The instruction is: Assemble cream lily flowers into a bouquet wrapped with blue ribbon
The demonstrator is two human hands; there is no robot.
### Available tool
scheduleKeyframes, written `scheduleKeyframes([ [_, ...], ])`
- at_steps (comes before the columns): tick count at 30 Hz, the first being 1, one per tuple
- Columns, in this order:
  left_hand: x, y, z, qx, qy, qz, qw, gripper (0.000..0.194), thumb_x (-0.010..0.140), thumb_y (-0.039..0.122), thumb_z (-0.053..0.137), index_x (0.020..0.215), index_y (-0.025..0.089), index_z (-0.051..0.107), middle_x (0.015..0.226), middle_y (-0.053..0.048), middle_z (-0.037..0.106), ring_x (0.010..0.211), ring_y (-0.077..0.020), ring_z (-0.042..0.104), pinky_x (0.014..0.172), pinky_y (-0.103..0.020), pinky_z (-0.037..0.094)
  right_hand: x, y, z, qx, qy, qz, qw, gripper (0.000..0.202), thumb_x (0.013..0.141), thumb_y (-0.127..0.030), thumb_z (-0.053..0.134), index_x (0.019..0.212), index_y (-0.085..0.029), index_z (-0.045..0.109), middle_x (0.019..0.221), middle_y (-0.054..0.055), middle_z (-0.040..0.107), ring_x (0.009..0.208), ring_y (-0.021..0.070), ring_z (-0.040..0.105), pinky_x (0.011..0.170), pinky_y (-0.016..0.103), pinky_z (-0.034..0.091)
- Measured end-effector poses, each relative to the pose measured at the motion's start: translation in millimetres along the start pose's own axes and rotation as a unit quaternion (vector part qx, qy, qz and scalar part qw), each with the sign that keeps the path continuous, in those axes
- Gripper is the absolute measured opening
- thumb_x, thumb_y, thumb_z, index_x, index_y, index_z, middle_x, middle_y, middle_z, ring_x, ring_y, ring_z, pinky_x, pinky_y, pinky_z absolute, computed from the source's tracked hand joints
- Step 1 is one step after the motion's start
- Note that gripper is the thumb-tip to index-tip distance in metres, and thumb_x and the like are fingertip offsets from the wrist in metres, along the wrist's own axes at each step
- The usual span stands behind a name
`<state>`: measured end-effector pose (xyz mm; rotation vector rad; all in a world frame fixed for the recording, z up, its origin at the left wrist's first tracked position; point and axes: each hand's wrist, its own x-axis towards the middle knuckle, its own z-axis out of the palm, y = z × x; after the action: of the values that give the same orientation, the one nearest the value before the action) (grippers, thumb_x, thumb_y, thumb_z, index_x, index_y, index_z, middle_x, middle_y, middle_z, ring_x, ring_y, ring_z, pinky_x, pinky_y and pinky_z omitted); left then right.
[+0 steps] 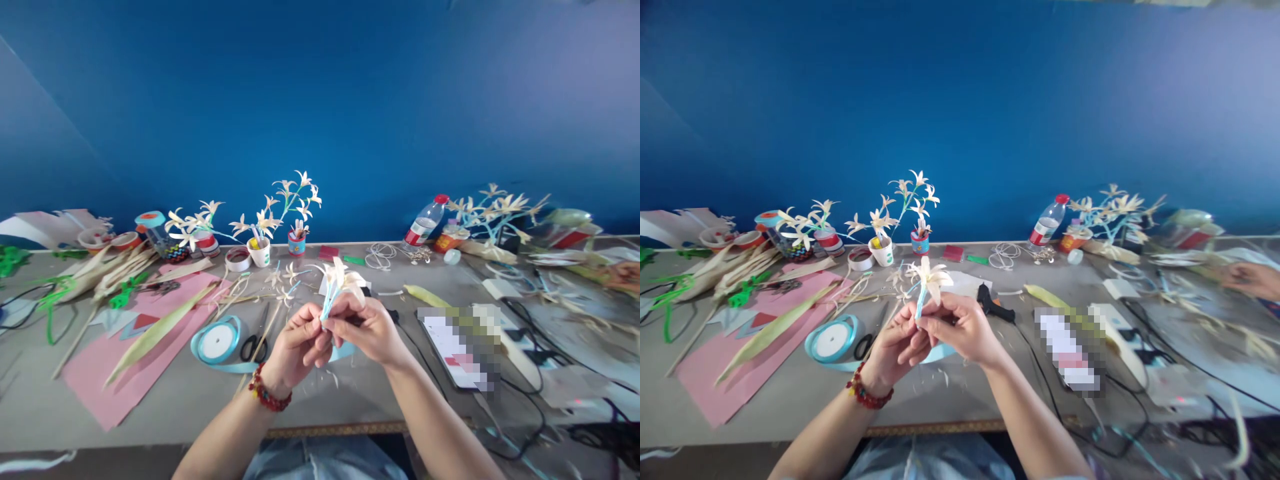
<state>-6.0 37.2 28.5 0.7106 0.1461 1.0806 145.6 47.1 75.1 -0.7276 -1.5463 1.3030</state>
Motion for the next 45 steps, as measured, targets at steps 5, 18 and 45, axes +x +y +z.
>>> scheduleKeyframes([
  [5,-0.5,0.0,-5.8,-0.018,-0.016,-0.048,0.999,0.018,0.088,0.029,0.068,0.08,0.017,0.057,0.055,0.005,0.058,0.03,0.0005,0.02,0.036,-0.014,0.032,-0.6,3.0,-1.5,0.013,0.007,0.025,1.0,0.024,0.078,-0.031,0.081,0.073,-0.016,0.063,0.055,-0.001,0.065,0.043,0.0091,0.056,0.042,0.02,0.045],
  [18,-14.4,-4.0,10.5,0.13,0.1,0.097,0.982,0.019,0.091,0.031,0.068,0.083,0.017,0.058,0.065,0.001,0.068,0.037,-0.0051,0.053,0.041,-0.015,0.043,-0.9,-0.4,5.5,0.01,0.028,0.035,0.999,0.022,0.077,-0.033,0.082,0.075,-0.018,0.066,0.055,-0.001,0.065,0.044,0.0107,0.058,0.043,0.021,0.047],
  [45,-3.8,33.1,18.8,0.23,0.16,0.092,0.955,0.015,0.078,0.024,0.081,0.077,0.015,0.069,0.074,0.0,0.064,0.067,-0.0097,0.053,0.066,-0.02,0.043,2.5,-3.6,-6.8,-0.068,-0.039,0.104,0.991,0.016,0.084,-0.03,0.073,0.08,-0.016,0.068,0.052,-0.004,0.06,0.045,0.0085,0.053,0.044,0.019,0.038],
])
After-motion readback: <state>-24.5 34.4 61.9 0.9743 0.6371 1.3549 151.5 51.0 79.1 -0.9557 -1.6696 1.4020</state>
